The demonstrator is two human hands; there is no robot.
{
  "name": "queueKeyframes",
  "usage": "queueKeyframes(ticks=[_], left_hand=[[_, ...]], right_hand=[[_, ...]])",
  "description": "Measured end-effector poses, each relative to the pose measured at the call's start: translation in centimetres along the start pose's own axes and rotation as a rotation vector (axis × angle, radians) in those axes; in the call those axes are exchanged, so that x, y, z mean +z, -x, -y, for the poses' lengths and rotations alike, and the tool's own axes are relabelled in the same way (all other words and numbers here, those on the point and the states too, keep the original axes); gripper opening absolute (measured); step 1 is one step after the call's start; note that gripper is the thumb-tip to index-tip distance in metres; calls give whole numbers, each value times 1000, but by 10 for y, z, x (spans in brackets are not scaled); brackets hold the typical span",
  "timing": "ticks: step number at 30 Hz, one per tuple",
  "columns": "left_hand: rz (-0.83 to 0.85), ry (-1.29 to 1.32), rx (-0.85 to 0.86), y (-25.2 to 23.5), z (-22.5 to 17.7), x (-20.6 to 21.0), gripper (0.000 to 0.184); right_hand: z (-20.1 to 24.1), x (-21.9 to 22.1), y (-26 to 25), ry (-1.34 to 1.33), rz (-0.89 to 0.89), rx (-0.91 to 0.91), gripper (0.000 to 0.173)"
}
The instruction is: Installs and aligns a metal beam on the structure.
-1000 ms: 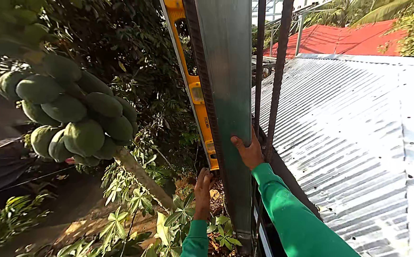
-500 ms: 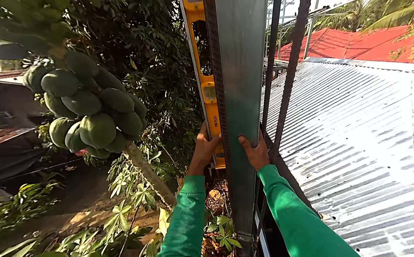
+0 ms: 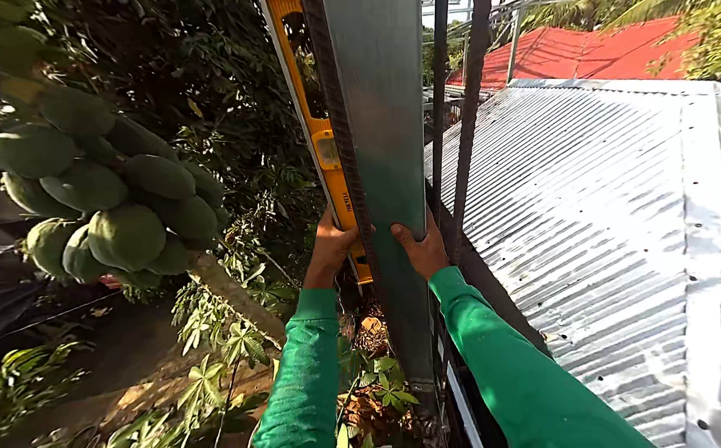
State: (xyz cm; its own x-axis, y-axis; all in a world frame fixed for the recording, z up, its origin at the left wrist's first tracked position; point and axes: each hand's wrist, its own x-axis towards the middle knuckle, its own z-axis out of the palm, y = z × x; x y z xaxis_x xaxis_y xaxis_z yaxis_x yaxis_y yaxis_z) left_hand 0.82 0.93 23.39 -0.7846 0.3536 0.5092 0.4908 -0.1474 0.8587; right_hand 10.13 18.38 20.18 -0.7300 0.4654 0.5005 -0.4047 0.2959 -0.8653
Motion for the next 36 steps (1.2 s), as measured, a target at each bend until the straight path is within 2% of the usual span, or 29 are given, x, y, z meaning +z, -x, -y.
queueKeyframes(ticks=[5,8,12,18,20,26,30,36], left_hand=[[-7,-93,-18,12,11,-5,59],[-11,-36,39,9,10,0,63],[18,58,79,5,18,-2,66],[49,63,104,4,17,-3,68],[36,76,100,3,16,-3,74],[35,77,105,6,15,-1,74],[31,99,126,7,15,-1,77],[11,94,123,7,14,1,77]], right_hand=[[4,2,6,-143,2,-78,99],[9,0,7,-172,0,-91,97],[1,5,4,-233,-29,-198,94],[-1,7,2,-186,-31,-184,99],[0,7,3,-179,-35,-176,99],[-4,8,0,-152,-42,-236,98],[3,5,5,-147,-9,-174,100],[6,5,7,-162,-21,-181,98]])
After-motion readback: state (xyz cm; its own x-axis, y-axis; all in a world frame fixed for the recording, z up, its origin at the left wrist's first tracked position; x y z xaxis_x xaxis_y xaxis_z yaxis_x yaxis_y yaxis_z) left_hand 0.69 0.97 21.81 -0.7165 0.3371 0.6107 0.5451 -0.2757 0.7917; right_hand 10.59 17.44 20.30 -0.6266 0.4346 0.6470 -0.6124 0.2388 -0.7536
